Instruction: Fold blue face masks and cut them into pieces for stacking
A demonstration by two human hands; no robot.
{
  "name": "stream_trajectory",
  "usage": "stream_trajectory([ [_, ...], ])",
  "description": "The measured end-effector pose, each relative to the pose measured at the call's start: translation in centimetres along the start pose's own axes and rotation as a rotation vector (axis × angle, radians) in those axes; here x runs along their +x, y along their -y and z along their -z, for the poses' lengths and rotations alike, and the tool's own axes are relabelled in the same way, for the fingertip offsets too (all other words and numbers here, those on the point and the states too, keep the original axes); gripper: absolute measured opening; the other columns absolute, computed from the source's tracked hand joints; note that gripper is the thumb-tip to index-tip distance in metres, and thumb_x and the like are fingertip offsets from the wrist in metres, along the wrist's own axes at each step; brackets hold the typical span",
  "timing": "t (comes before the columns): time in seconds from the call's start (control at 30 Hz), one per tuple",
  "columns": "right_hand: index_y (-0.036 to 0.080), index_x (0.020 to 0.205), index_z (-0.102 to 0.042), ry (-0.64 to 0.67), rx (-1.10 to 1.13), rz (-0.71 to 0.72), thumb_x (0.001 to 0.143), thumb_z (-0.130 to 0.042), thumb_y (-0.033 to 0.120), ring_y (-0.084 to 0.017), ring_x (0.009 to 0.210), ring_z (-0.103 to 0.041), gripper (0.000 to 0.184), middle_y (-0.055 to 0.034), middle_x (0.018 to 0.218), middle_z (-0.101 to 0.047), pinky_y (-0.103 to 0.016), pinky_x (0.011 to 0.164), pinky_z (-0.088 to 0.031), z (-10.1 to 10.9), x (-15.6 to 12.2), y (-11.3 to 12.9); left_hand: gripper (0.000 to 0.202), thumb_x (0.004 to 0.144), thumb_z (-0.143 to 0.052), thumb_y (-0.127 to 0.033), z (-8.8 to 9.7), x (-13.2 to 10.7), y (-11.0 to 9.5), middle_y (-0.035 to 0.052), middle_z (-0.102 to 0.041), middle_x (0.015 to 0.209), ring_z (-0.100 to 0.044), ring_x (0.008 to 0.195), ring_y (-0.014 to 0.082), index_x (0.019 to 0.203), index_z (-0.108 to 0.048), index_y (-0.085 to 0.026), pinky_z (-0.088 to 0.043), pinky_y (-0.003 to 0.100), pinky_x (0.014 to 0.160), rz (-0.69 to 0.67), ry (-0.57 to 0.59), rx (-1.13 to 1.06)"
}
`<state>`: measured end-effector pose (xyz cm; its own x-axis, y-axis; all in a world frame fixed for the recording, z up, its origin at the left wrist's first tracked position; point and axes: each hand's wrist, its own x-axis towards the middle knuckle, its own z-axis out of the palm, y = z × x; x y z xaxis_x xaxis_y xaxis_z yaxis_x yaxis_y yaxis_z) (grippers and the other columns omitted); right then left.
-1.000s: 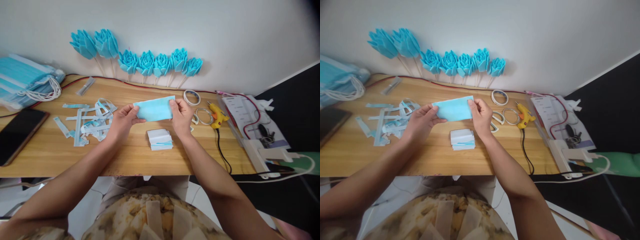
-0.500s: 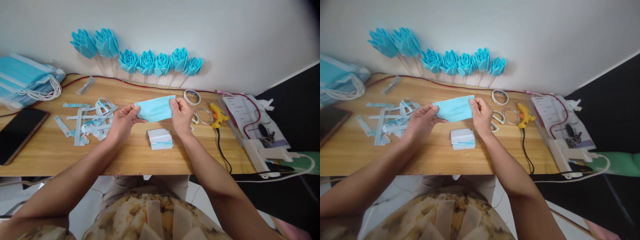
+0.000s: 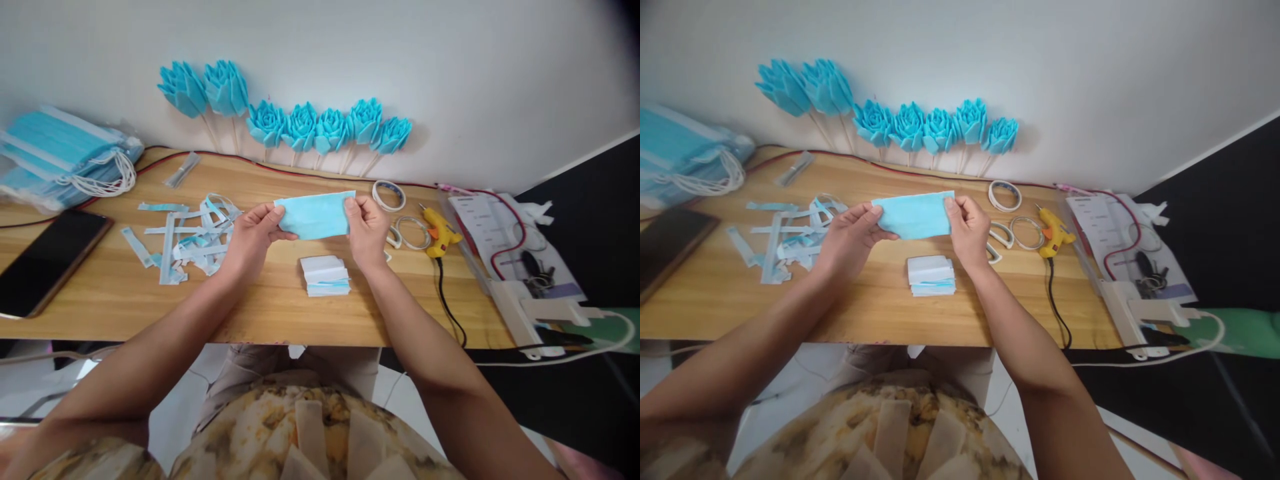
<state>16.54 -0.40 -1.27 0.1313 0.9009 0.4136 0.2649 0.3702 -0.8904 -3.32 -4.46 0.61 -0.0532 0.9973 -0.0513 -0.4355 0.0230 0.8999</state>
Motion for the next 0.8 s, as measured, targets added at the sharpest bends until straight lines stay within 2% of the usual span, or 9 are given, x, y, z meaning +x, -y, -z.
stream_trajectory([
  [0.07,0.021,0.075,-0.059,0.029,-0.001,-0.010,0.091,-0.062,0.059,-0.009,0.049,-0.038,0.041,0.0068,0.056,-0.040,-0.025,0.049,-0.034,0.0,0.1,-0.1,0.033,0.074,-0.085,-0.044,0.3,0.2,0.2,-0.0028,-0.059,0.067,-0.058,0.061,0.0109,0.075,-0.066,-0.017,-0.057,0.028,0.064,-0.011,-0.008,0.021],
  [0.13,0.021,0.076,-0.061,0.056,-0.011,0.010,0.090,-0.062,0.058,-0.010,0.054,-0.046,0.040,0.0053,0.060,-0.048,-0.025,0.054,-0.041,0.1,0.3,-0.1,0.031,0.078,-0.082,-0.044,0.6,0.4,0.3,-0.0030,-0.056,0.064,-0.054,0.058,0.0101,0.072,-0.065,-0.018,-0.051,0.025,0.060,-0.051,-0.020,0.077],
  [0.23,0.022,0.098,-0.068,0.082,-0.074,0.123,0.092,-0.059,0.058,-0.017,0.083,-0.065,0.037,-0.0023,0.088,-0.070,-0.033,0.081,-0.054,0.6,0.6,0.2,0.030,0.083,-0.076,-0.041,1.0,0.6,0.3,-0.0034,-0.052,0.060,-0.047,0.056,0.0092,0.068,-0.064,-0.019,-0.041,0.023,0.056,-0.140,-0.031,0.218],
  [0.33,0.025,0.127,-0.063,0.169,-0.225,0.324,0.094,-0.057,0.057,-0.026,0.118,-0.063,0.046,-0.0093,0.123,-0.071,-0.048,0.107,-0.048,1.0,0.7,1.3,0.028,0.084,-0.074,-0.041,1.0,0.4,0.2,-0.0029,-0.055,0.062,-0.046,0.057,0.0098,0.069,-0.065,-0.019,-0.039,0.024,0.056,-0.206,0.039,0.341],
  [0.43,0.026,0.135,-0.059,0.319,-0.343,0.480,0.094,-0.056,0.055,-0.030,0.128,-0.058,0.050,-0.0105,0.134,-0.067,-0.054,0.114,-0.041,0.9,0.3,2.1,0.027,0.086,-0.072,-0.044,0.7,0.0,0.0,-0.0011,-0.062,0.067,-0.051,0.062,0.0114,0.075,-0.069,-0.019,-0.043,0.025,0.061,-0.272,0.148,0.463],
  [0.53,0.028,0.132,-0.061,0.408,-0.387,0.523,0.097,-0.054,0.052,-0.028,0.123,-0.061,0.043,-0.0082,0.125,-0.071,-0.054,0.117,-0.037,0.4,-0.1,2.1,0.027,0.087,-0.069,-0.045,0.5,-0.2,0.0,0.0013,-0.069,0.075,-0.058,0.070,0.0139,0.080,-0.072,-0.019,-0.048,0.027,0.070,-0.370,0.186,0.584],
  [0.63,0.027,0.110,-0.068,0.406,-0.398,0.506,0.099,-0.054,0.049,-0.024,0.106,-0.066,0.028,-0.0037,0.103,-0.075,-0.052,0.118,-0.035,0.1,-0.2,1.6,0.030,0.088,-0.068,-0.048,0.5,-0.2,0.2,0.0027,-0.072,0.079,-0.061,0.076,0.0161,0.080,-0.072,-0.019,-0.051,0.029,0.075,-0.421,0.177,0.631],
  [0.7,0.026,0.095,-0.068,0.395,-0.400,0.487,0.100,-0.053,0.047,-0.021,0.096,-0.065,0.026,-0.0015,0.092,-0.074,-0.050,0.117,-0.036,0.0,-0.2,1.4,0.030,0.088,-0.069,-0.048,0.6,-0.1,0.3,0.0029,-0.072,0.081,-0.062,0.077,0.0159,0.081,-0.073,-0.019,-0.051,0.028,0.077,-0.397,0.173,0.591],
  [0.8,0.025,0.088,-0.065,0.383,-0.392,0.458,0.100,-0.053,0.045,-0.020,0.091,-0.064,0.027,-0.0010,0.088,-0.072,-0.048,0.113,-0.038,-0.2,-0.5,1.3,0.028,0.084,-0.075,-0.047,0.6,0.1,0.4,0.0030,-0.074,0.085,-0.063,0.078,0.0152,0.087,-0.075,-0.019,-0.051,0.028,0.076,-0.300,0.193,0.454],
])
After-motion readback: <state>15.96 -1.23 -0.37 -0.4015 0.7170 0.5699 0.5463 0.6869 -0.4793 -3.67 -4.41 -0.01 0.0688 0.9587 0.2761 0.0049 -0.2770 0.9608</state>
